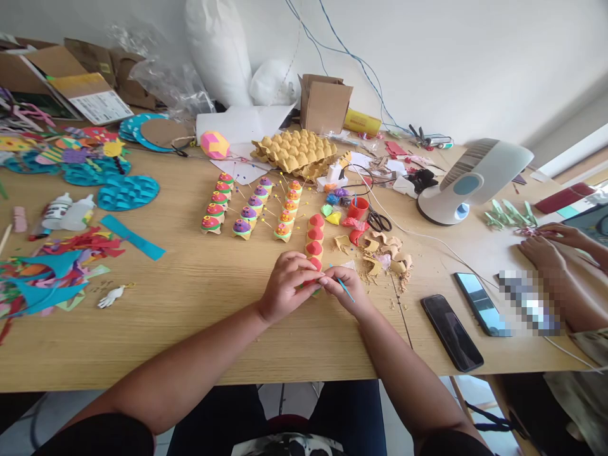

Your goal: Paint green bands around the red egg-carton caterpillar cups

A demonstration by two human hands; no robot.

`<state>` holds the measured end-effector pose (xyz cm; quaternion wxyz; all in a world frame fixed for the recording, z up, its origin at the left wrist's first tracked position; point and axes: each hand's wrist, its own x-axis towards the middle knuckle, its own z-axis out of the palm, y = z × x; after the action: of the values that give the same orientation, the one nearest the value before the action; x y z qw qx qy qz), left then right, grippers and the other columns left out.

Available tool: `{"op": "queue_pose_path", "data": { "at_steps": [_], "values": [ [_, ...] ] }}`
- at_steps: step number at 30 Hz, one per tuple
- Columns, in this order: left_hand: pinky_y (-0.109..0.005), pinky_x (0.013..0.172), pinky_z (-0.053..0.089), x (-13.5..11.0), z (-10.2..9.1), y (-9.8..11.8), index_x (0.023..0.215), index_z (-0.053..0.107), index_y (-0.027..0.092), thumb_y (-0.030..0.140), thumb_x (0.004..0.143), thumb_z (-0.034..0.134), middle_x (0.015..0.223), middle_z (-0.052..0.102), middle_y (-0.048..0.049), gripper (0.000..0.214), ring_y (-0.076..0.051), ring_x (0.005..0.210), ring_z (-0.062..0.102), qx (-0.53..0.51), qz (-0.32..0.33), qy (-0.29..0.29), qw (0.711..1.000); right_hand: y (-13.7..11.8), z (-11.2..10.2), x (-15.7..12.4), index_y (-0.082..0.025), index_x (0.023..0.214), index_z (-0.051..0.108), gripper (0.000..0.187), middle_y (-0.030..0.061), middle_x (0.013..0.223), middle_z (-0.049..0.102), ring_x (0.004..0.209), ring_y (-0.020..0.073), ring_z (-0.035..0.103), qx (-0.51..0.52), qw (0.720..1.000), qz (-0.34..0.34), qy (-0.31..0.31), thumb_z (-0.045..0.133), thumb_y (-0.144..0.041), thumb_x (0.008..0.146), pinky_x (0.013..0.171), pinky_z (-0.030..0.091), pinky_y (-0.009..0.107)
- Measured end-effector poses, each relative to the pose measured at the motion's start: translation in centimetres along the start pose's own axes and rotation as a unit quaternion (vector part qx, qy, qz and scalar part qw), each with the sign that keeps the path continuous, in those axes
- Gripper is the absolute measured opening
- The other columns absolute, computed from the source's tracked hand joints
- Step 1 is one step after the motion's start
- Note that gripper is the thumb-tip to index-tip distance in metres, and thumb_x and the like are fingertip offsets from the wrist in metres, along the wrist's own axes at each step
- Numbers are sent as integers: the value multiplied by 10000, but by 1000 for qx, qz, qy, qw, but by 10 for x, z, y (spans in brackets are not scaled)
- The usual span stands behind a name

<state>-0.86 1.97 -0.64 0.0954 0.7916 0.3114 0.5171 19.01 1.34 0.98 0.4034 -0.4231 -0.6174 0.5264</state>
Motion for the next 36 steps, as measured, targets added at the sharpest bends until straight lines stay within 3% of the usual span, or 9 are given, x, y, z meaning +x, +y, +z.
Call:
{"op": "queue_pose_path", "data": {
  "at_steps": [6,13,18,23,28,36],
  "values": [
    [-462,1001,536,2,-3,1,1032,776,287,266,912,780,996,766,-34,122,-230,1084,636,-1,13,7,1000,1,0,0,-197,659,676,546,0,574,591,542,121,495,-27,999,-29,-9,696,-706,855,547,403,259],
    [-465,992,547,1,-2,0,944,792,306,282,912,779,955,763,-27,42,-233,1083,638,8,1,14,1000,0,1,-2,-187,777,727,467,-13,601,619,539,109,498,25,999,13,-42,733,-647,857,538,404,243],
    [-478,999,551,2,-2,1,1091,773,292,231,916,757,1007,770,-40,186,-235,1063,647,16,-4,2,1000,2,3,0,-195,829,725,439,-15,620,639,538,106,492,36,999,15,-9,772,-632,829,522,385,235],
    [-468,994,546,3,-3,1,1103,766,281,230,920,756,1003,771,-40,191,-237,1062,643,20,2,7,1000,1,2,1,-195,755,733,448,-8,602,622,562,121,525,1,1000,-13,-15,734,-629,868,579,442,257],
    [-453,998,537,2,-2,0,1068,770,272,225,926,754,1001,765,-38,150,-232,1078,623,7,8,3,1000,2,1,0,-193,712,707,535,9,605,624,560,129,515,-34,999,-27,-14,640,-684,911,569,421,264],
    [-451,999,523,2,-6,2,996,758,261,334,980,693,985,756,-45,100,-235,1079,630,-9,13,17,1000,-2,0,-4,-195,733,666,478,-10,614,606,570,119,504,-11,999,-13,-36,677,-639,911,585,412,257]
  ]
}}
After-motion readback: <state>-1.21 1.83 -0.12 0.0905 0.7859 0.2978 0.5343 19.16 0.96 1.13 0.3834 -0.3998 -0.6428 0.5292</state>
